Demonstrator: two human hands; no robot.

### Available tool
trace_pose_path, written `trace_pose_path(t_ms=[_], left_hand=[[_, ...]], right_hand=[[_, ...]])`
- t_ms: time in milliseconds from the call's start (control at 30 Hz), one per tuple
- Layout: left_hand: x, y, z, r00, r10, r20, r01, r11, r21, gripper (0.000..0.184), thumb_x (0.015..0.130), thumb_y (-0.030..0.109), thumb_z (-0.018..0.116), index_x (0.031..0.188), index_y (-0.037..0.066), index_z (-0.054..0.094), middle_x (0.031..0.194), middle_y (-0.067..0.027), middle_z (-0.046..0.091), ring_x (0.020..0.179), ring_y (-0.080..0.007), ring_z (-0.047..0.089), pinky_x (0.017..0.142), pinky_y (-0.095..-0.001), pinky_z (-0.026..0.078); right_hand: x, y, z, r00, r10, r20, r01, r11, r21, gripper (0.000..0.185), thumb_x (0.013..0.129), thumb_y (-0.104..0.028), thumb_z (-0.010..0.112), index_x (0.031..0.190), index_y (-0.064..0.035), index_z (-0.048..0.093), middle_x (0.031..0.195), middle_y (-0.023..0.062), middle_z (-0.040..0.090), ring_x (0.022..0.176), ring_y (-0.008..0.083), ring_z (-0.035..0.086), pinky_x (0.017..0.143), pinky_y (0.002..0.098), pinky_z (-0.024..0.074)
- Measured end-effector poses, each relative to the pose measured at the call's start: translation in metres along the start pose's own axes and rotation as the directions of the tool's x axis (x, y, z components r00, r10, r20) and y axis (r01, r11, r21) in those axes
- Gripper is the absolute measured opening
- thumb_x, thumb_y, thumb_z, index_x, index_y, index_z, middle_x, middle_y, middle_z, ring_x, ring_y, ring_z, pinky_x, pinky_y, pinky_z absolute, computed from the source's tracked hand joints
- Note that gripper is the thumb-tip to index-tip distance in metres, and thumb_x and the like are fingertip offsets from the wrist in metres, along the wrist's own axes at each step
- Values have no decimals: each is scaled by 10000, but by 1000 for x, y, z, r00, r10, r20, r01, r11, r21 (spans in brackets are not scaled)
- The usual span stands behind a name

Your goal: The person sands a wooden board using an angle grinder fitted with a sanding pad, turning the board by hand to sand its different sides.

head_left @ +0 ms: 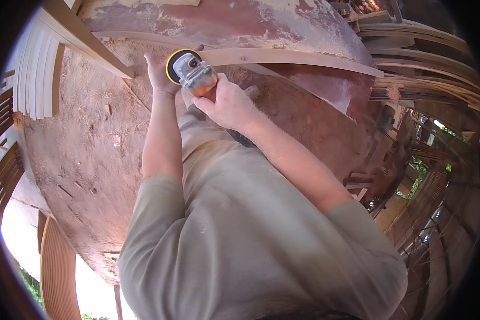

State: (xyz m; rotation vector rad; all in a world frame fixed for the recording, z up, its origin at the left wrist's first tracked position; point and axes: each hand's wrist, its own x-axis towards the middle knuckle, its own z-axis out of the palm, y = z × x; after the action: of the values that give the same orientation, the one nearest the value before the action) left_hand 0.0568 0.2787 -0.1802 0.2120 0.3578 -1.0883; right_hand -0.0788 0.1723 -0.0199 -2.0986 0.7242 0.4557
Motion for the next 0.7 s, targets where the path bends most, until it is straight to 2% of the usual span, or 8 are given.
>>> trace_pose_path(t_ms=[33, 67, 133, 167, 333, 400, 600, 700], left_hand=[[-3, -2, 8, 993, 55, -107, -45, 994, 97, 1234, 793, 887, 188, 1441, -163, 160, 1479, -373, 268, 1363, -457, 344, 1145, -521, 274], [-2, -4, 10, 994, 49, -100, -39, 995, 96, 1234, 793, 887, 188, 1441, -163, 160, 1479, -373, 268, 1363, -457, 344, 1145, -521, 274], [-2, -5, 12, 964, 141, -224, -108, 983, 150, 1227, 798, 882, 212, 1450, -153, 126, 1504, -355, 229, 1384, -450, 307, 1153, -537, 244], [-4, -3, 14, 984, 79, -158, -70, 996, 60, 1236, 796, 880, 240, 1462, -147, 70, 1515, -361, 187, 1400, -464, 264, 1151, -553, 235], [0, -2, 10, 992, 39, -117, -42, 999, -21, 1269, 779, 892, 243, 1467, -114, -110, 1498, -410, 138, 1414, -508, 191, 1159, -568, 213], [4, 2, -3, 999, -5, 42, 7, 999, -51, 1263, 782, 892, 223, 1454, -106, -163, 1497, -415, 125, 1413, -515, 189, 1161, -575, 206], [-4, 0, 18, 994, 34, -104, -31, 999, 23, 1239, 800, 878, 191, 1451, -123, -144, 1494, -419, 127, 1408, -518, 203, 1160, -571, 211], [0, 3, 10, 999, 18, -37, -17, 1000, 26, 1234, 802, 877, 186, 1455, -120, -134, 1493, -421, 126, 1411, -516, 196, 1163, -565, 205]], right_hand=[[-1, 6, -2, 1000, 14, -20, -13, 1000, 26, 566, 823, -343, 713, 1123, 93, 514, 1018, 273, 657, 985, 425, 642, 842, 452, 509], [-2, 12, -5, 999, 26, -39, -24, 998, 51, 566, 823, -344, 713, 1124, 94, 515, 1023, 273, 657, 986, 425, 643, 847, 449, 509], [-7, 25, -14, 995, 18, -102, -13, 998, 55, 583, 815, -374, 709, 1108, 93, 517, 1003, 284, 657, 976, 434, 643, 842, 466, 509], [-10, 33, -19, 988, 6, -156, 3, 998, 60, 602, 807, -404, 706, 1092, 92, 519, 983, 294, 656, 966, 442, 643, 838, 483, 510], [-18, 63, -42, 977, 104, -187, -90, 993, 80, 633, 813, -387, 710, 1160, 101, 505, 1054, 302, 645, 1021, 439, 632, 877, 460, 507], [-20, 65, -49, 974, 122, -190, -105, 990, 97, 657, 822, -372, 705, 1209, 110, 482, 1115, 307, 625, 1076, 428, 614, 916, 447, 492], [-20, 73, -59, 963, 176, -202, -141, 974, 175, 671, 831, -355, 699, 1262, 102, 461, 1164, 292, 615, 1124, 403, 602, 952, 424, 474], [-25, 99, -71, 948, 222, -228, -181, 966, 186, 669, 822, -361, 706, 1268, 82, 478, 1172, 280, 619, 1131, 395, 602, 954, 418, 473]])
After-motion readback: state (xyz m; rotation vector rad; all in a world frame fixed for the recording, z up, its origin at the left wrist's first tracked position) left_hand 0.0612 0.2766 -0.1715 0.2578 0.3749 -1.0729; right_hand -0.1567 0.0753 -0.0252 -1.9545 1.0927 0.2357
